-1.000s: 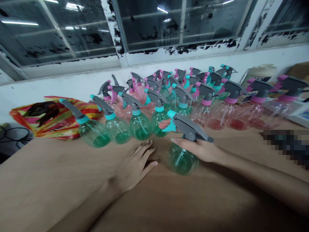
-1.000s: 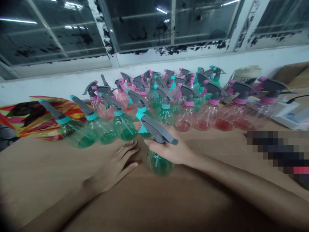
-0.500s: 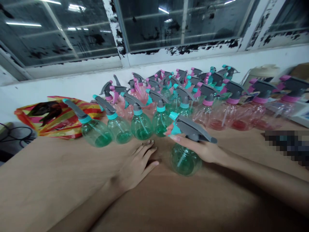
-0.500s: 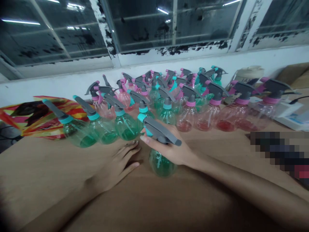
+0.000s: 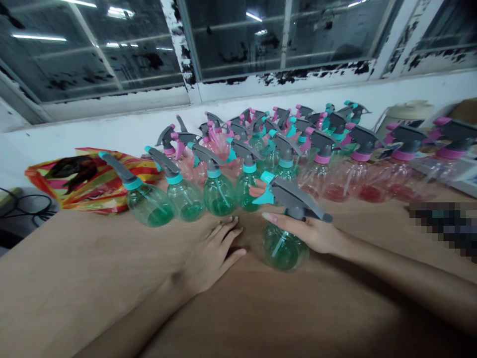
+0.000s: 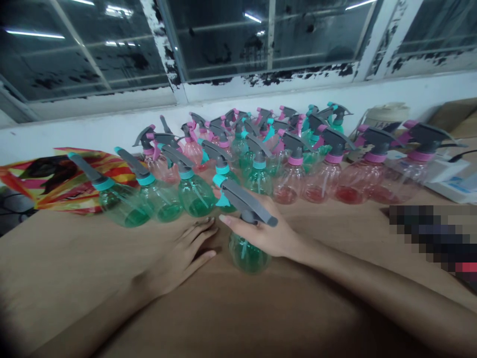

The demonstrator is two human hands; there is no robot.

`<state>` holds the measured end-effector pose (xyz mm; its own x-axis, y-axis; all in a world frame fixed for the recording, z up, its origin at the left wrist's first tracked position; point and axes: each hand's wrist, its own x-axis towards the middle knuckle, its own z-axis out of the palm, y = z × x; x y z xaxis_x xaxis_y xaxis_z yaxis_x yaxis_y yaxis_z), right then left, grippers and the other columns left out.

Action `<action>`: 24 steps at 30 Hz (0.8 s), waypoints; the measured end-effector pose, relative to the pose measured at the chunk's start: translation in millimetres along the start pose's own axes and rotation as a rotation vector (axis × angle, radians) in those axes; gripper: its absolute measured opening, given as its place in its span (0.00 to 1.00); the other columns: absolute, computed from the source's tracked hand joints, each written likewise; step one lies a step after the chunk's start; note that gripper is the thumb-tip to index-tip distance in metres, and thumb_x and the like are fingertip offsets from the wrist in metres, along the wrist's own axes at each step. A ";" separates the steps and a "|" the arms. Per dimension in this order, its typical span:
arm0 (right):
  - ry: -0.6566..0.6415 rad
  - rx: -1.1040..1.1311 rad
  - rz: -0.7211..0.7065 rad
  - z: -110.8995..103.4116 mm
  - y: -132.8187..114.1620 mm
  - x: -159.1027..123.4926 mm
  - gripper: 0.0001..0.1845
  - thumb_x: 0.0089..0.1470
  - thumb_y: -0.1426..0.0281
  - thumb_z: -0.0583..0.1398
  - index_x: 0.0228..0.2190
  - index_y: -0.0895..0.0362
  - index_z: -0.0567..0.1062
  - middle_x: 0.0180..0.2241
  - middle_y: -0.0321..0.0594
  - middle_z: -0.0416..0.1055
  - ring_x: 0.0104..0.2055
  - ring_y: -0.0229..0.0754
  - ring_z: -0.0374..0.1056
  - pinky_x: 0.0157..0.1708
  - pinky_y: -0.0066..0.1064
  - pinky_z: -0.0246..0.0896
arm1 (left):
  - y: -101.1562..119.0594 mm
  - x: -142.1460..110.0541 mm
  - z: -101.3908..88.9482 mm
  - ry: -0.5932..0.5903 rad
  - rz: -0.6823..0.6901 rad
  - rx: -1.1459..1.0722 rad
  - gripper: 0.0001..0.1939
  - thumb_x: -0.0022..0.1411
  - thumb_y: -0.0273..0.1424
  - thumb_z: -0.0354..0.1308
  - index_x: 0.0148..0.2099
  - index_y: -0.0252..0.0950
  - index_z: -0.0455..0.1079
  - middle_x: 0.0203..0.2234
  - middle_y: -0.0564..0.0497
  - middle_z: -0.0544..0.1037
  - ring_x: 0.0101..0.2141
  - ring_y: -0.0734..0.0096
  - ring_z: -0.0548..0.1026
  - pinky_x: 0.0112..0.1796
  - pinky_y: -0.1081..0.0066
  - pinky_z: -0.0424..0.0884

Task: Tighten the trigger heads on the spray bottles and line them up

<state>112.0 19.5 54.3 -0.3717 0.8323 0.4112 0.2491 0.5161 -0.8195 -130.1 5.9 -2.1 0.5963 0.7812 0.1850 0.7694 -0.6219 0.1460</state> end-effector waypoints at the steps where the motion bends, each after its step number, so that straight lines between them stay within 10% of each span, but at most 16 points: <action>1: -0.002 -0.003 -0.001 0.0 -0.5 0.3 0.16 0.56 0.64 0.59 0.47 0.51 0.73 0.20 0.31 0.69 0.27 0.40 0.68 0.32 0.35 0.67 | -0.1 -0.2 0.2 -0.001 0.002 -0.002 0.24 0.70 0.45 0.44 0.61 0.37 0.59 0.61 0.44 0.62 0.61 0.58 0.58 0.58 0.55 0.56; 13: 0.066 -0.044 0.008 10.2 -7.8 0.9 0.21 0.52 0.58 0.61 0.47 0.51 0.72 0.20 0.32 0.66 0.27 0.42 0.66 0.32 0.38 0.65 | 4.1 -1.1 -3.6 0.017 -0.006 -0.087 0.30 0.63 0.46 0.55 0.61 0.36 0.58 0.60 0.41 0.62 0.60 0.53 0.59 0.58 0.52 0.56; 24: 0.072 0.026 -0.058 74.0 -34.6 23.9 0.18 0.48 0.54 0.63 0.37 0.53 0.73 0.18 0.27 0.57 0.21 0.35 0.53 0.23 0.30 0.55 | 14.7 -54.1 -33.3 0.047 -0.160 -0.335 0.38 0.56 0.43 0.60 0.63 0.41 0.49 0.57 0.41 0.66 0.56 0.47 0.65 0.52 0.47 0.65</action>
<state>28.3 6.6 63.0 -0.3194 0.8140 0.4852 0.2057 0.5593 -0.8030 -158.7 -47.4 22.4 0.4572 0.8715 0.1773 0.7299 -0.4816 0.4851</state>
